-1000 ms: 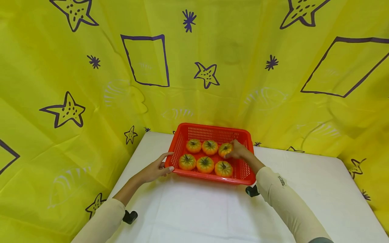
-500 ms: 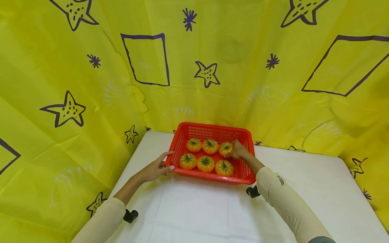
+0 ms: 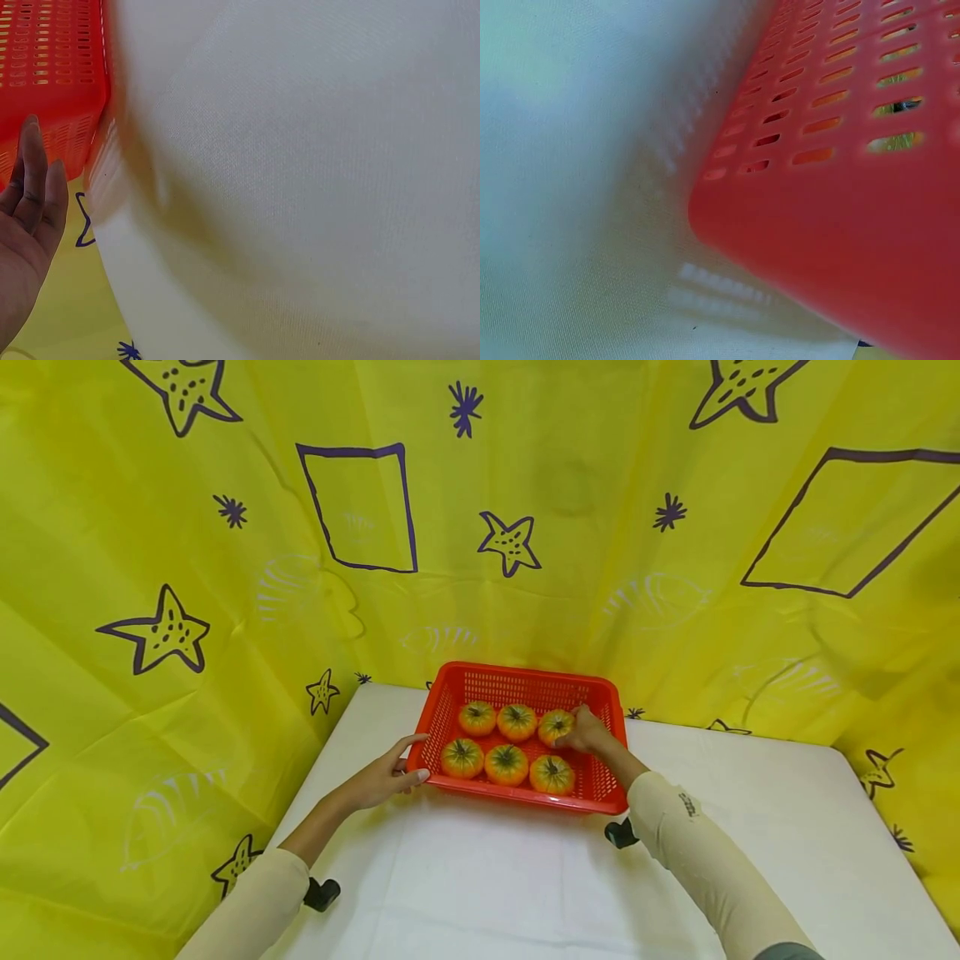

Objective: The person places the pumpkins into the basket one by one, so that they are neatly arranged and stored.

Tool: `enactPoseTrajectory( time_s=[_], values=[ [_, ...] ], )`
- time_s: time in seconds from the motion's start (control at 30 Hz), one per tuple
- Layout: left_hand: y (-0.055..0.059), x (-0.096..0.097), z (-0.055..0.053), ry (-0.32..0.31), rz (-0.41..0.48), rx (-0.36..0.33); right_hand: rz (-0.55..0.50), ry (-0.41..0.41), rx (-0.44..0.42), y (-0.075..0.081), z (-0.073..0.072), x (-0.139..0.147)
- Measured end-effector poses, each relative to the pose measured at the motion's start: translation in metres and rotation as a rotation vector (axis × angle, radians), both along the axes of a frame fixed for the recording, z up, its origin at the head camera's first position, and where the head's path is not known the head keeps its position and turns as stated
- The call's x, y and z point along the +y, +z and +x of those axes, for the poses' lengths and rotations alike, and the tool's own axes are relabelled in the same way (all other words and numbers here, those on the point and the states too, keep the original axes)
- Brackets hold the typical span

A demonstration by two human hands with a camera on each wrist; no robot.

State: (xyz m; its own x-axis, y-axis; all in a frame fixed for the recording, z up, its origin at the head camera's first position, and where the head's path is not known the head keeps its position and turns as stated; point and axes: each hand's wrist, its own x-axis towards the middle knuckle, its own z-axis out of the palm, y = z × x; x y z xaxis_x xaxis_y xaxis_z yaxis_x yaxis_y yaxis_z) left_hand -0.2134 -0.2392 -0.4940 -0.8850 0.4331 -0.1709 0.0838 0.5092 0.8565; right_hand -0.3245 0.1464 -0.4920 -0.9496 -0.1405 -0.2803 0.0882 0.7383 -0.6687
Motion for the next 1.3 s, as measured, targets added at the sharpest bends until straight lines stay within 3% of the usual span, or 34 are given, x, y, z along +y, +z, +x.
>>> enactPoseTrajectory(
  time_s=[0.4, 0.53, 0.7, 1.03, 1.2, 1.3],
  values=[
    [-0.002, 0.0, -0.003, -0.007, 0.01, -0.011, 0.011, -0.013, -0.003, 0.006, 0.002, 0.0],
    [-0.002, 0.0, -0.003, -0.018, 0.017, 0.0, -0.023, -0.023, 0.015, 0.016, 0.003, 0.0],
    [-0.003, 0.0, -0.004, -0.017, 0.019, -0.004, -0.075, 0.024, 0.071, 0.035, 0.005, 0.005],
    [-0.002, 0.001, -0.007, -0.008, 0.008, 0.012, -0.295, 0.098, 0.136, 0.079, 0.027, 0.036],
    [-0.001, 0.0, -0.009, -0.013, -0.009, 0.036, -0.303, 0.099, 0.188, 0.096, 0.046, 0.059],
    [-0.001, 0.0, -0.01, -0.019, -0.066, 0.065, -0.268, 0.085, 0.226, 0.101, 0.057, 0.074]
  ],
)
